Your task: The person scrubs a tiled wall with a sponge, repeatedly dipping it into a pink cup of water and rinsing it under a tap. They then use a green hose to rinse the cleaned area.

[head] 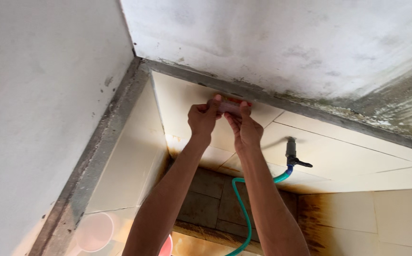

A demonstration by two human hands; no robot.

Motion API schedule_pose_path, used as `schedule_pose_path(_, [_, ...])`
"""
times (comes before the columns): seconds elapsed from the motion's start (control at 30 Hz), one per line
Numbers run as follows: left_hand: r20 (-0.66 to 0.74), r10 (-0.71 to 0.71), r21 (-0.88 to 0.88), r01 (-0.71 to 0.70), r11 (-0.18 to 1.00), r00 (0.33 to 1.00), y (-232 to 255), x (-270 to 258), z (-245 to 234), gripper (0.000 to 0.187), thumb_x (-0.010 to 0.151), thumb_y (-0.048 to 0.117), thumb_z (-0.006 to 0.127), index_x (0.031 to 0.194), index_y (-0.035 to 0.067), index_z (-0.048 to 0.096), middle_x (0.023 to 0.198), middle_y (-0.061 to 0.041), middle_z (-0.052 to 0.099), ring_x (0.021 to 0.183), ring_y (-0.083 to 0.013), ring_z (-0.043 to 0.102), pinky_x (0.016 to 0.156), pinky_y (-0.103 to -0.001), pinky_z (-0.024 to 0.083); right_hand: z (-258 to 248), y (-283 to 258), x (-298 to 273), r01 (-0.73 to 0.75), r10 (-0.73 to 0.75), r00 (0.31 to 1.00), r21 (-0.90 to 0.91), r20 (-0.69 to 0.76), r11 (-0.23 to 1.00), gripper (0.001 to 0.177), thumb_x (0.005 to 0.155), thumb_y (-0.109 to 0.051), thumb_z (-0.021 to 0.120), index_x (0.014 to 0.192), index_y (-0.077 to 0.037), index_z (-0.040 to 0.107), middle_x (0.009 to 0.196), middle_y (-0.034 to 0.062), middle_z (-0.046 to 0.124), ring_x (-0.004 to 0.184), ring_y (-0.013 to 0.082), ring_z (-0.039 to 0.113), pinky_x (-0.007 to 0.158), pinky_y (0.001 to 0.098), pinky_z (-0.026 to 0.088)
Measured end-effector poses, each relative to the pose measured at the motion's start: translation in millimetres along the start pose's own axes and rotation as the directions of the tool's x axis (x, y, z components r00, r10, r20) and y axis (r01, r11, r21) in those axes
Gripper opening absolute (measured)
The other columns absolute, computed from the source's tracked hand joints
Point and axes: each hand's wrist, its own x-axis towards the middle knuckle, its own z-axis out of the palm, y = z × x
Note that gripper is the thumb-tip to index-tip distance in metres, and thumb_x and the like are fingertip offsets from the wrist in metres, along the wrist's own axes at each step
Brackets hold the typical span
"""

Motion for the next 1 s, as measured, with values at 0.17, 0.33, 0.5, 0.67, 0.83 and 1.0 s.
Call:
schedule_pose_path(0.17, [-0.104,-0.001,-0.081,-0.008,0.997,0.995,3,46,-50,0.058,0.080,0.042,0.086,0.098,-0.008,0.061,0.089,-0.013,0.069,0.074,-0.0188,0.071,0.065,-0.029,0.065,53,45,1,-0.107,0.102,0.992,0.060,0.079,0.992,0.039,0.087,-0.020,0.078,0.105,0.012,0.066,0.104,0.0215,0.072,0.088,0.0287,0.075,0.081,0.0339,0.063])
schedule_pose_path(0.33, [-0.150,0.034,-0.173,-0.060,0.983,0.988,19,79,-85,0.063,0.081,0.049,0.082,0.097,-0.009,0.064,0.091,-0.015,0.071,0.076,-0.0189,0.072,0.063,-0.029,0.063,99,79,2,-0.179,0.168,0.977,0.072,0.131,0.981,0.035,0.089,-0.016,0.078,0.105,0.012,0.065,0.108,0.0216,0.071,0.093,0.0294,0.075,0.084,0.0347,0.063])
schedule_pose_path(0.5, [-0.237,-0.048,-0.119,0.020,0.993,0.970,9,85,-97,0.056,0.084,0.052,0.076,0.093,-0.001,0.061,0.086,-0.009,0.070,0.068,-0.0187,0.070,0.056,-0.032,0.058,99,112,7,-0.183,0.168,0.971,0.075,0.171,0.980,0.034,0.091,-0.015,0.078,0.104,0.014,0.066,0.107,0.0237,0.071,0.090,0.0288,0.075,0.085,0.0341,0.063])
schedule_pose_path(0.67, [-0.252,-0.020,-0.099,-0.005,0.995,0.967,-29,93,-104,0.056,0.094,0.048,0.072,0.078,-0.004,0.062,0.076,-0.013,0.067,0.060,-0.0188,0.061,0.052,-0.033,0.053,81,149,18,-0.235,0.227,0.965,0.047,0.128,0.971,0.032,0.091,-0.015,0.076,0.108,0.010,0.066,0.106,0.0215,0.072,0.090,0.0284,0.075,0.085,0.0349,0.062])
schedule_pose_path(0.83, [-0.288,-0.191,-0.103,0.168,0.980,0.938,-81,113,-124,0.056,0.095,0.047,0.070,0.078,-0.005,0.063,0.080,-0.012,0.069,0.060,-0.0162,0.063,0.054,-0.031,0.056,47,197,36,-0.261,0.258,0.962,0.032,0.089,0.965,0.029,0.091,-0.014,0.074,0.107,0.008,0.064,0.109,0.0189,0.070,0.100,0.0263,0.074,0.090,0.0343,0.061])
schedule_pose_path(1.0, [-0.271,-0.373,-0.082,0.365,0.927,0.887,-145,137,-144,0.051,0.093,0.048,0.071,0.092,-0.003,0.065,0.087,-0.010,0.071,0.065,-0.0166,0.068,0.059,-0.029,0.057,1,243,63,-0.295,0.295,0.955,-0.004,0.027,0.956,0.031,0.091,-0.014,0.077,0.106,0.011,0.064,0.109,0.0178,0.068,0.097,0.0253,0.072,0.093,0.0351,0.060])
